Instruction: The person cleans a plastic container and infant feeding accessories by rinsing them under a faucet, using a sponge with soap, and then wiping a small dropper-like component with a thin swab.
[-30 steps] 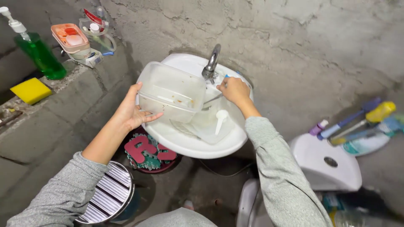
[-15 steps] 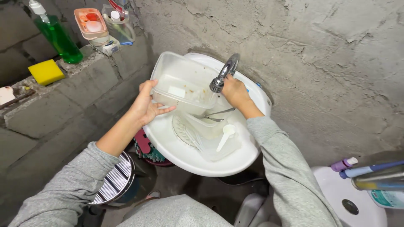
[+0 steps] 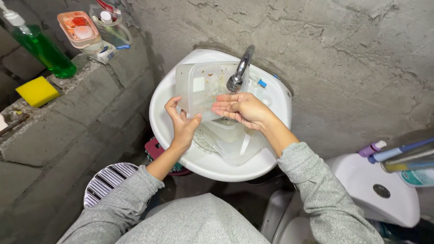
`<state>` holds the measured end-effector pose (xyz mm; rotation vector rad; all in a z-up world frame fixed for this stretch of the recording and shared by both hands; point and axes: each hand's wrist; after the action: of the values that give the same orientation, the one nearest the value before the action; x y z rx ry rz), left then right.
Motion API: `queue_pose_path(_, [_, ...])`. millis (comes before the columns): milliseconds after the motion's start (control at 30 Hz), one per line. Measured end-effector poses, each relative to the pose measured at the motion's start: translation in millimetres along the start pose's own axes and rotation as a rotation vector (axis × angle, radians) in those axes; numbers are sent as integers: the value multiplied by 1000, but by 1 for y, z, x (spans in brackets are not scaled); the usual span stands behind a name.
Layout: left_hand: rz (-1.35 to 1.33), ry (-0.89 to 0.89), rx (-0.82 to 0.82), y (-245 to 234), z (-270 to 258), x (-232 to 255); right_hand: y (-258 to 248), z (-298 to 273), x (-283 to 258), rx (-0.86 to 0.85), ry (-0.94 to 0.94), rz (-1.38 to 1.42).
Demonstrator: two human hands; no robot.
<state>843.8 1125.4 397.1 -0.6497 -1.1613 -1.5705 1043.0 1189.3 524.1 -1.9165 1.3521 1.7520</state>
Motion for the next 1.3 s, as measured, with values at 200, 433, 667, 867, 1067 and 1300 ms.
queue_pose_path(200, [-48,-38,-23,7,-3,-7,17,15,29,35,-97,-281])
queue_pose_path(433, [-58,-73,-25,-12,8,9,-13,-2,35,263,-233,-300])
queue_pose_path(667, [-232,-706,62,-48,64,81,32,-59,13,336,-648,-1787])
queue_pose_path(867, [-174,-894,62,-62,86,107,54,-56,31,169,-839,-1509])
queue_pose_path(1067, [-5,-809,9,-8,32,105,88,-37,53,390,-817,-1235])
queue_pose_path(1300, [106,-851,-90,2,43,134,88,-31,54,248,-653,-967])
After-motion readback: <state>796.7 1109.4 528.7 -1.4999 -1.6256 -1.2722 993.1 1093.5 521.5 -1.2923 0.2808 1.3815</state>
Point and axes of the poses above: each hand's wrist, its own z-axis towards the middle knuckle, its own y-axis out of the palm, x = y × z, and after that the axes turned 9 degrees about -x, right-handed
